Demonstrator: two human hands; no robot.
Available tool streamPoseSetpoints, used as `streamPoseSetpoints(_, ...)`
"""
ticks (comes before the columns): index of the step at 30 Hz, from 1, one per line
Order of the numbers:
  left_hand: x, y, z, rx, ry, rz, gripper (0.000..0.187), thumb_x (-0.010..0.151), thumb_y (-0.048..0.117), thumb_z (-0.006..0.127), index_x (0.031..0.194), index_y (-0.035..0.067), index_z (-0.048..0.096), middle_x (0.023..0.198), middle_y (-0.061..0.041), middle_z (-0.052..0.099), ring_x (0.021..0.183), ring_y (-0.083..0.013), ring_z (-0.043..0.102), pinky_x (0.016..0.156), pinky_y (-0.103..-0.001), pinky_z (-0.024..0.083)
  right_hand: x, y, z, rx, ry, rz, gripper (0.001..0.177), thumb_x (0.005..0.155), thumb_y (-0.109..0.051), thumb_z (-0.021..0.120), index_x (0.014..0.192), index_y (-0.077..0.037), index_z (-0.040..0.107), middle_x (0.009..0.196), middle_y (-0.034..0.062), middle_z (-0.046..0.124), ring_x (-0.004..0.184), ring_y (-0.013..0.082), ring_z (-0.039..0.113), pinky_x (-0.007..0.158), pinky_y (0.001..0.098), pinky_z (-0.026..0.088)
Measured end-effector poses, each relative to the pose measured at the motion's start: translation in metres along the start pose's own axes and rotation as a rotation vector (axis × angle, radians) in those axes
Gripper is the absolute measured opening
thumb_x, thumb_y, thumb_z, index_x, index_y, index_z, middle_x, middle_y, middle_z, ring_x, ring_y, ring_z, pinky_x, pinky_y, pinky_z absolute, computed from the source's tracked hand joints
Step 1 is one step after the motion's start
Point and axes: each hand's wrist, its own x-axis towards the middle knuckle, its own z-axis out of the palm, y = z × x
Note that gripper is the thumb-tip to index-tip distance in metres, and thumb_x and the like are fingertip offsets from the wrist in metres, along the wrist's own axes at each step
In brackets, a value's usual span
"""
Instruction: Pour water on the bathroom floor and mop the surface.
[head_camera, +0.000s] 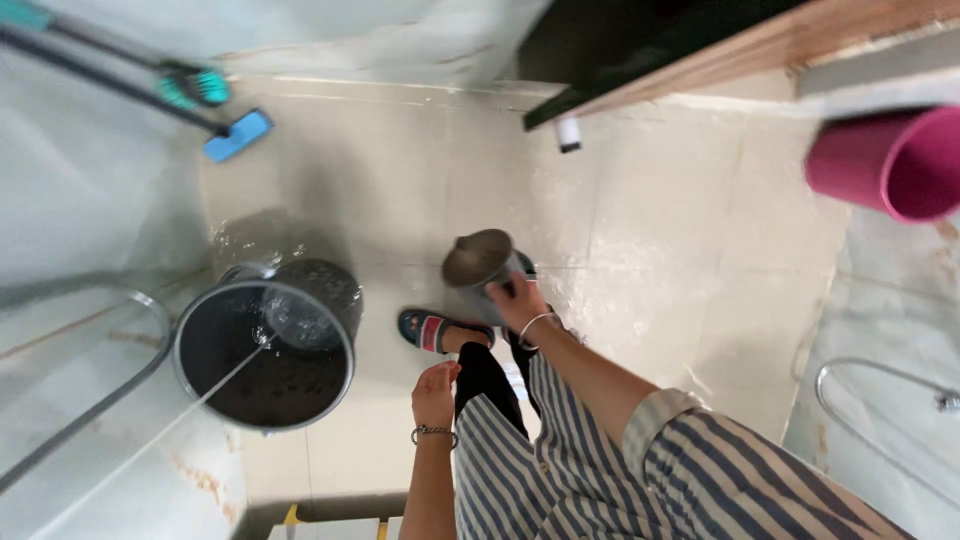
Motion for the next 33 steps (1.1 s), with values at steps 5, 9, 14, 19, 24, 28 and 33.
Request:
streamPoseSetpoints(5,0.005,0.006,-0.036,-0.203,0.079,-0.026,0.026,0.099,0.020,0.060,0.107,-0.002,0.071,0.102,-0.009,0.079,0.096,-0.0167,0.074,0.087,-0.029,0.056,-0.036,-0.075,0.070,-0.112,-0.051,-0.372,0.064,0.091,-0.048,0.067,0.127,0.004,0.055,0.123,0.0279,0.061,0.109,0.0427,0.061,0.094,0.0475,0.048)
streamPoseSetpoints(9,-0.021,0.053,-0.059,-0.145,0.182,-0.028,0.030,0.100,0.025,0.060,0.107,0.000,0.074,0.101,-0.008,0.079,0.094,-0.0138,0.072,0.084,-0.027,0.053,-0.082,-0.155,0.080,-0.122,-0.207,-0.468,0.048,0.091,-0.041,0.065,0.112,0.001,0.058,0.112,0.0236,0.061,0.104,0.0405,0.061,0.090,0.0460,0.048)
streamPoseSetpoints(14,-0.021,0.040,-0.083,-0.328,0.249,-0.037,0.030,0.099,0.025,0.061,0.107,-0.001,0.073,0.099,-0.009,0.079,0.093,-0.0155,0.072,0.083,-0.029,0.052,-0.105,-0.175,0.114,-0.271,-0.313,-0.554,0.043,0.091,-0.039,0.065,0.101,0.001,0.056,0.101,0.0221,0.059,0.095,0.0398,0.060,0.085,0.0466,0.048)
streamPoseSetpoints(19,-0.025,0.006,-0.103,-0.499,0.270,0.028,0.031,0.098,0.022,0.059,0.105,-0.005,0.071,0.099,-0.011,0.079,0.095,-0.0173,0.075,0.091,-0.029,0.057,-0.121,-0.171,0.141,-0.373,-0.373,-0.602,0.044,0.091,-0.041,0.065,0.099,0.002,0.056,0.101,0.0226,0.060,0.095,0.0406,0.061,0.085,0.0471,0.048)
streamPoseSetpoints(24,-0.024,-0.041,-0.118,-0.567,0.367,0.026,0.031,0.097,0.018,0.061,0.106,-0.009,0.073,0.100,-0.015,0.079,0.095,-0.0209,0.074,0.090,-0.033,0.057,-0.109,-0.138,0.165,-0.472,-0.393,-0.713,0.049,0.091,-0.042,0.066,0.104,0.004,0.058,0.107,0.0264,0.061,0.100,0.0443,0.060,0.087,0.0490,0.048)
streamPoseSetpoints(28,-0.044,-0.038,-0.129,-0.597,0.432,-0.043,0.032,0.097,0.020,0.060,0.106,-0.008,0.073,0.100,-0.015,0.079,0.095,-0.0205,0.075,0.090,-0.031,0.057,-0.119,-0.153,0.177,-0.578,-0.444,-0.741,0.050,0.091,-0.043,0.067,0.107,0.004,0.059,0.109,0.0275,0.062,0.102,0.0450,0.060,0.089,0.0493,0.048)
streamPoseSetpoints(33,-0.063,-0.033,-0.139,-0.578,0.476,-0.117,0.033,0.096,0.022,0.060,0.107,-0.005,0.074,0.100,-0.011,0.080,0.098,-0.0179,0.074,0.092,-0.030,0.055,-0.147,-0.182,0.188,-0.721,-0.528,-0.602,0.050,0.089,-0.045,0.065,0.105,0.003,0.058,0.107,0.0256,0.065,0.099,0.0421,0.064,0.087,0.0482,0.050)
